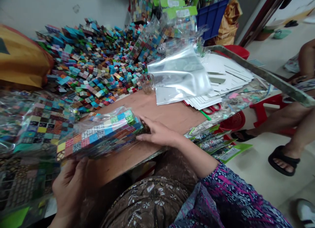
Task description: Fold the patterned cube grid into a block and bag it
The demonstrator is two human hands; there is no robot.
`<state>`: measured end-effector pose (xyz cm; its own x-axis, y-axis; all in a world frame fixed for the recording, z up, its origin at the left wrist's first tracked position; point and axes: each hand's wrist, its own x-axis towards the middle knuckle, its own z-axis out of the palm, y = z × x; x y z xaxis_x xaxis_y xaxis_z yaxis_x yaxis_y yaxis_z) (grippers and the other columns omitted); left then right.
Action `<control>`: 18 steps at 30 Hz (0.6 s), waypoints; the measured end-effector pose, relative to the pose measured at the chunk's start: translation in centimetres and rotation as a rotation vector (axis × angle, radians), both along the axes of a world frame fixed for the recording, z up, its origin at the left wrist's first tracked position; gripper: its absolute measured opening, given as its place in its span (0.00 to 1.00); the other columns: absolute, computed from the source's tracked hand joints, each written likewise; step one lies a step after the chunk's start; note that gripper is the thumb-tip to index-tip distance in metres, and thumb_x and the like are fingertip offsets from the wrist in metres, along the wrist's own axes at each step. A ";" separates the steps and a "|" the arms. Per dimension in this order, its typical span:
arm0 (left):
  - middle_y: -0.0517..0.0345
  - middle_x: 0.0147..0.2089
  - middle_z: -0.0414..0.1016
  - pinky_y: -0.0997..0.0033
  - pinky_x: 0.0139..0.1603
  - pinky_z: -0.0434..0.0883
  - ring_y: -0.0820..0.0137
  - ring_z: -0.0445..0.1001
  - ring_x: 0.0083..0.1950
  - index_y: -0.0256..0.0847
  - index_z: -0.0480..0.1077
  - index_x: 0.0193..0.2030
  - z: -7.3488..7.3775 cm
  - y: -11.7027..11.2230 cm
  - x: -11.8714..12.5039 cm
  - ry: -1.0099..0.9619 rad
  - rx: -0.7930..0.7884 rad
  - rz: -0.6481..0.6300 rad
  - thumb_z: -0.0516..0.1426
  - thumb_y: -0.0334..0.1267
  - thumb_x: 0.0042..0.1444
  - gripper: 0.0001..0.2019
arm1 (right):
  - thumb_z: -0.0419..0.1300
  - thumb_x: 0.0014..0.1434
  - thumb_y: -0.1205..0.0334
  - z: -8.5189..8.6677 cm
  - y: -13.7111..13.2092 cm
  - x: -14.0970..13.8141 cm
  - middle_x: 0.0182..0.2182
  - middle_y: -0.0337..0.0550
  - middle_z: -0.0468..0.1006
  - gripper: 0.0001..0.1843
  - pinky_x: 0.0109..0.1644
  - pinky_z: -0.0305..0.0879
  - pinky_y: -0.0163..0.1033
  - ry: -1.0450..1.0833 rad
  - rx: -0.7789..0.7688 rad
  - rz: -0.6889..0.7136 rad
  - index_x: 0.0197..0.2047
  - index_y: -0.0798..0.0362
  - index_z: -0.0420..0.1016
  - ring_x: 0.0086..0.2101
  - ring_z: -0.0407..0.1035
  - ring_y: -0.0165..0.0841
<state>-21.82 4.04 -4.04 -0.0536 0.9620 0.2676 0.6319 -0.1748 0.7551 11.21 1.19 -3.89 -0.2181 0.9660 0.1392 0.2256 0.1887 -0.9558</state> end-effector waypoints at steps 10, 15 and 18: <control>0.58 0.43 0.79 0.70 0.50 0.69 0.66 0.74 0.46 0.41 0.78 0.44 0.0 0.3 0.0 -0.084 -0.069 0.052 0.63 0.50 0.54 0.17 | 0.67 0.58 0.59 0.4 0.8 0.8 0.56 0.46 0.76 0.31 0.58 0.69 0.49 0.176 -0.102 0.013 0.63 0.48 0.66 0.53 0.71 0.39; 0.60 0.37 0.77 0.67 0.48 0.72 0.67 0.74 0.39 0.42 0.73 0.38 0.9 1.1 1.1 -0.346 -0.130 0.080 0.68 0.48 0.43 0.18 | 0.65 0.60 0.56 0.6 1.1 0.5 0.56 0.46 0.76 0.28 0.56 0.69 0.48 0.202 -0.080 -0.011 0.63 0.49 0.67 0.51 0.72 0.38; 0.59 0.36 0.76 0.62 0.54 0.72 0.65 0.75 0.41 0.43 0.72 0.36 1.4 1.5 1.7 -0.430 -0.170 0.032 0.70 0.46 0.39 0.18 | 0.63 0.62 0.57 0.2 1.1 0.5 0.56 0.46 0.76 0.28 0.56 0.70 0.48 0.200 -0.072 -0.013 0.64 0.47 0.66 0.51 0.72 0.37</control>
